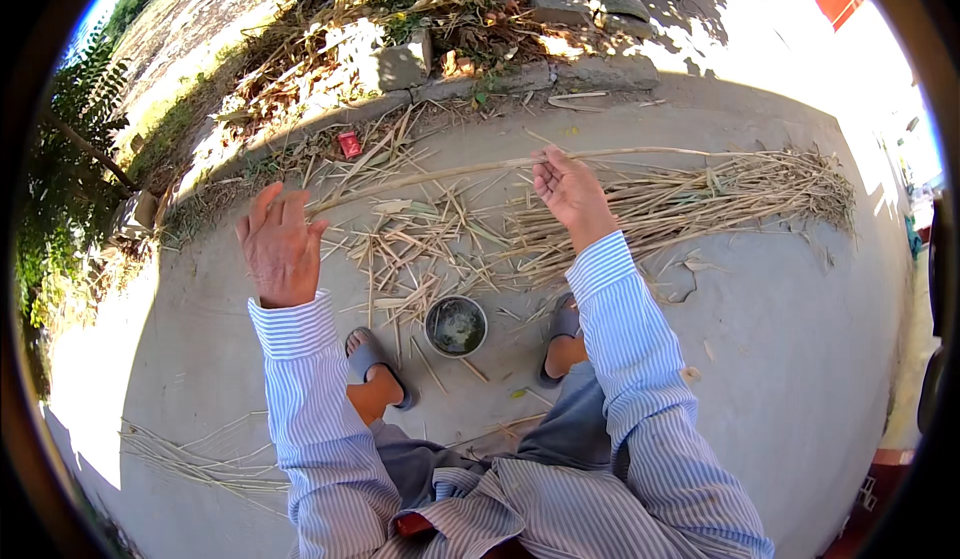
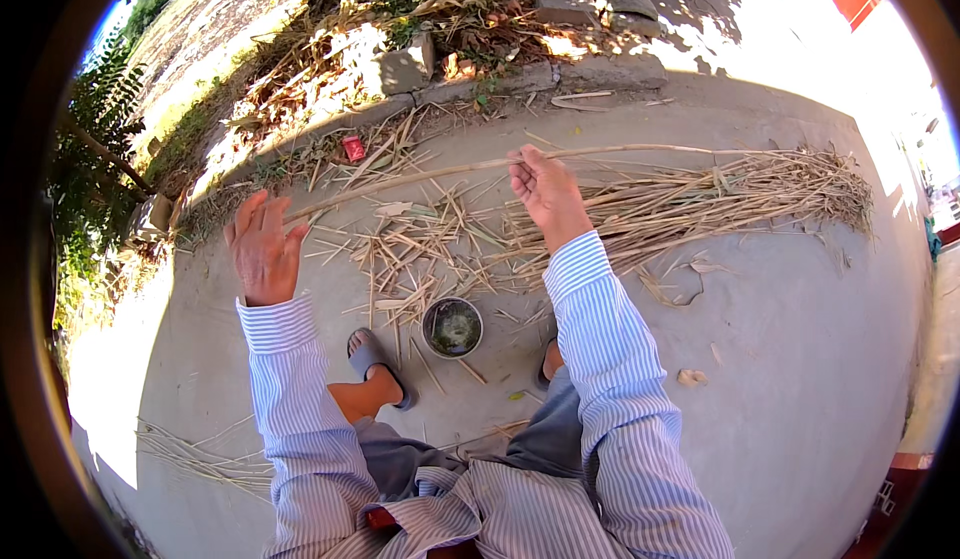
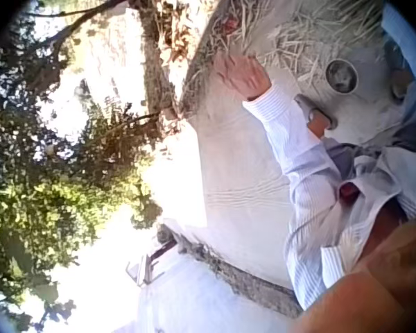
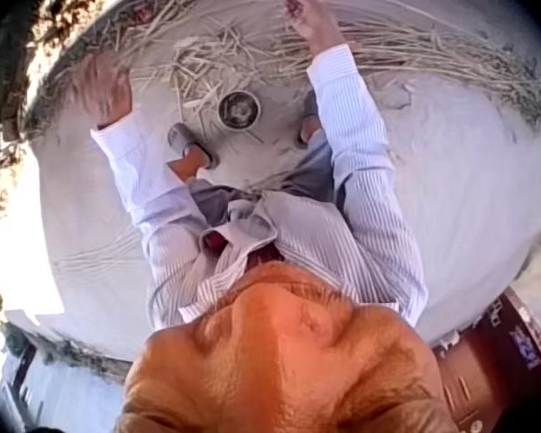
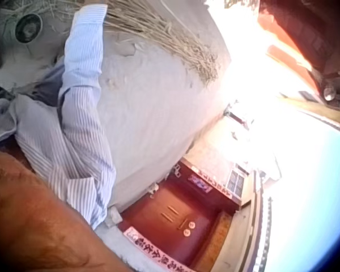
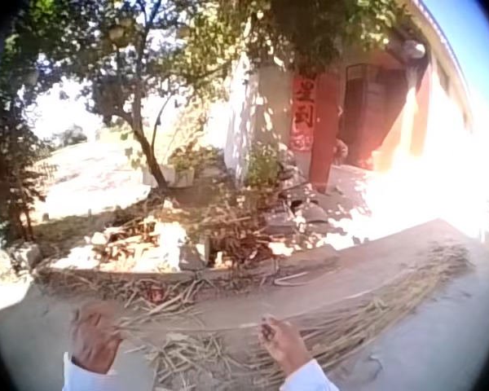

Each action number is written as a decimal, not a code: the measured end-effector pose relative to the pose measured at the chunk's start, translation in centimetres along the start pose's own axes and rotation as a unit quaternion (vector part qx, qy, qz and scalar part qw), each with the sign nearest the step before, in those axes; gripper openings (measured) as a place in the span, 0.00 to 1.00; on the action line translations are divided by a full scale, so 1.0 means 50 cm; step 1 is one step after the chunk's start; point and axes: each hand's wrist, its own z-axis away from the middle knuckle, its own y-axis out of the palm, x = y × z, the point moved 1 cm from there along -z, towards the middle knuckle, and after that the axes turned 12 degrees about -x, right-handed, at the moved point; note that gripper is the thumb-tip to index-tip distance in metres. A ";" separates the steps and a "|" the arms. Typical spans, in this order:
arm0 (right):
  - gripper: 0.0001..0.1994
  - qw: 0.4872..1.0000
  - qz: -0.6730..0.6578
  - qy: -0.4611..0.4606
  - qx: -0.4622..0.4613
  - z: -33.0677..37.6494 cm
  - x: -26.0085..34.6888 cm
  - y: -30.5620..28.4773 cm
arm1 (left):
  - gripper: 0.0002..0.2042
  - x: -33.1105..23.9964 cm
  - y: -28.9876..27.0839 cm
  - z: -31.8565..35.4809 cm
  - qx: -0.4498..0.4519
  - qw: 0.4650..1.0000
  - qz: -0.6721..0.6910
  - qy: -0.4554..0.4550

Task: The person sits on the ground and repeatedly strips thin fibers from dried plant stalks by hand. The person places the stripped stalks into a metal bowl and discards the fibers onto the ground.

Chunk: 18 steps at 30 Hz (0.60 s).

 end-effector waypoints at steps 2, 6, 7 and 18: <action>0.09 1.000 0.024 -0.005 0.011 0.045 -0.005 0.015 | 0.23 -0.085 -0.019 0.004 -0.022 0.999 0.023 0.036; 0.09 0.999 0.028 0.025 0.037 0.068 -0.083 0.094 | 0.19 -0.117 0.068 -0.021 -0.037 0.988 0.091 0.123; 0.10 0.998 0.038 0.031 0.042 0.090 -0.095 0.107 | 0.18 -0.118 0.085 -0.016 -0.040 0.983 0.111 0.138; 0.13 0.996 0.042 -0.077 -0.024 0.054 -0.006 0.036 | 0.10 -0.024 0.087 -0.024 -0.066 0.959 0.272 0.031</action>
